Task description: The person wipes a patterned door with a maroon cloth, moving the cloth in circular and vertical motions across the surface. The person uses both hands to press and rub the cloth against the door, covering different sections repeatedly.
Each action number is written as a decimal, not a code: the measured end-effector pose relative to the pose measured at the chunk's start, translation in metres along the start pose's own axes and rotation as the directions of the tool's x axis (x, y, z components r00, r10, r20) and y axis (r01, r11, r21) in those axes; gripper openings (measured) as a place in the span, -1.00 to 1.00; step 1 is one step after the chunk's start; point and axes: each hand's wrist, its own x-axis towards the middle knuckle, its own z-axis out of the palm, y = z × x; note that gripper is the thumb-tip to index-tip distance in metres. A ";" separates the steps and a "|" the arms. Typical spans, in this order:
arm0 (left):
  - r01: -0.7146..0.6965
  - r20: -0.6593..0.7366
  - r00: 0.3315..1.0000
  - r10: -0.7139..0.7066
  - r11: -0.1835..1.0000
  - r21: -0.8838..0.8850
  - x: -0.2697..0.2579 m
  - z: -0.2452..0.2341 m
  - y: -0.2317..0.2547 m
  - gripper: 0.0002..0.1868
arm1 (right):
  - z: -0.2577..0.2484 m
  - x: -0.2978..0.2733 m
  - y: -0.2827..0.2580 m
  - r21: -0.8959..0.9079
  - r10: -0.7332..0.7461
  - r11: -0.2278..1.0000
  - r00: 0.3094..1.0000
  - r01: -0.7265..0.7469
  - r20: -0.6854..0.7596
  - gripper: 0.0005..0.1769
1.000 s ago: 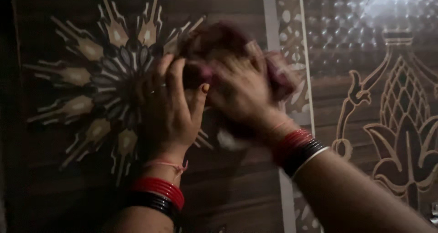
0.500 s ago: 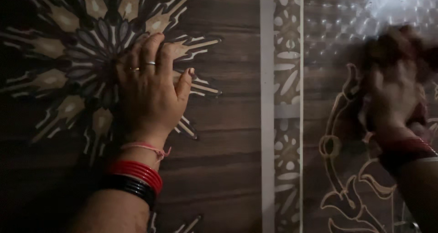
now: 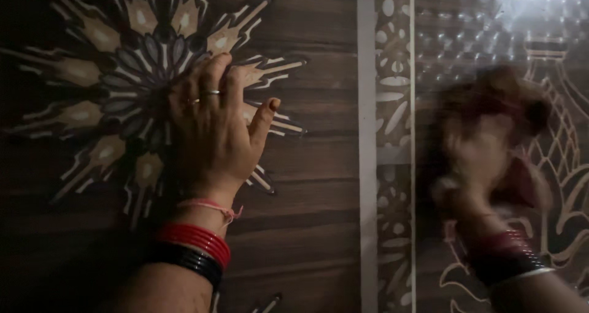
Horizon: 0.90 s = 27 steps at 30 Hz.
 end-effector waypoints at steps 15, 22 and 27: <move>-0.032 -0.018 0.999 0.030 0.991 -0.131 -0.001 -0.007 -0.006 -0.42 | -0.050 -0.049 -0.201 0.291 -0.769 0.558 0.616 0.777 -0.170 -0.26; -0.089 -0.005 0.996 0.089 0.994 -0.067 -0.007 -0.002 -0.008 -0.66 | -0.041 0.014 -0.118 0.133 -0.590 0.773 0.780 0.620 -0.207 -0.33; -0.117 -0.006 0.993 0.118 0.993 0.023 -0.012 0.003 -0.008 -0.66 | -0.041 0.032 -0.051 0.162 -0.377 0.912 0.926 0.377 -0.030 -0.28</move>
